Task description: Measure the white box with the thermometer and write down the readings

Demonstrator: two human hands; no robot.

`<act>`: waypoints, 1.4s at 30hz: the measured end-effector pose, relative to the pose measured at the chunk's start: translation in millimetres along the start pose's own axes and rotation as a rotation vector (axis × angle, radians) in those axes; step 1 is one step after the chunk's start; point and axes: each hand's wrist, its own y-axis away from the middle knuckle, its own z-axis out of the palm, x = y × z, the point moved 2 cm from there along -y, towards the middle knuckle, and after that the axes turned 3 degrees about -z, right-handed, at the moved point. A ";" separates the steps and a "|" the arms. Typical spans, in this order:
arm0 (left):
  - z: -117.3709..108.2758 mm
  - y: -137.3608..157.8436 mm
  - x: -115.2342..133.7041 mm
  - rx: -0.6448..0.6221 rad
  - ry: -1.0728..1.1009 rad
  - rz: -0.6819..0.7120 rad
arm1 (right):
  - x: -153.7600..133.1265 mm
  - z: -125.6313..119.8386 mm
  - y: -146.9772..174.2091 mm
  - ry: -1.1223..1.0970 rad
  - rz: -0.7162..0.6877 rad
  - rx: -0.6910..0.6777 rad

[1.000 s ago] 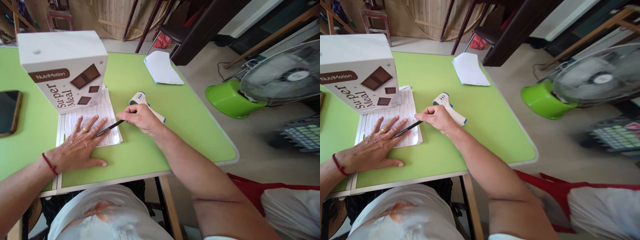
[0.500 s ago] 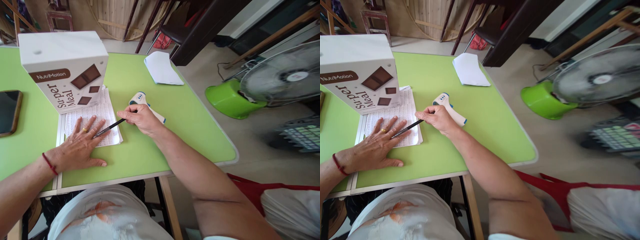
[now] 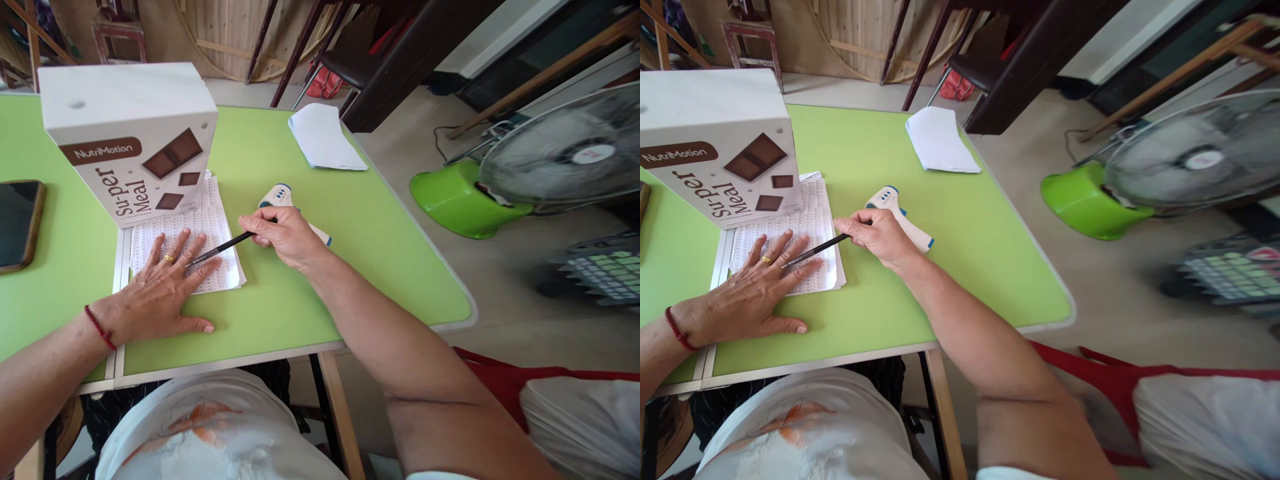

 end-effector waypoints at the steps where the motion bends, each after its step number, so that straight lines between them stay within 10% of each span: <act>1: 0.1 0.1 -0.2 0.005 0.004 0.001 | -0.4 -0.5 -0.1 -0.018 -0.011 0.009; 36: -8.9 -2.1 5.3 0.103 0.071 0.009 | -7.8 -0.6 2.1 -0.211 0.030 -0.069; 42: -11.5 -1.1 10.3 0.157 0.076 0.043 | -7.5 20.8 13.3 -0.349 0.011 -0.311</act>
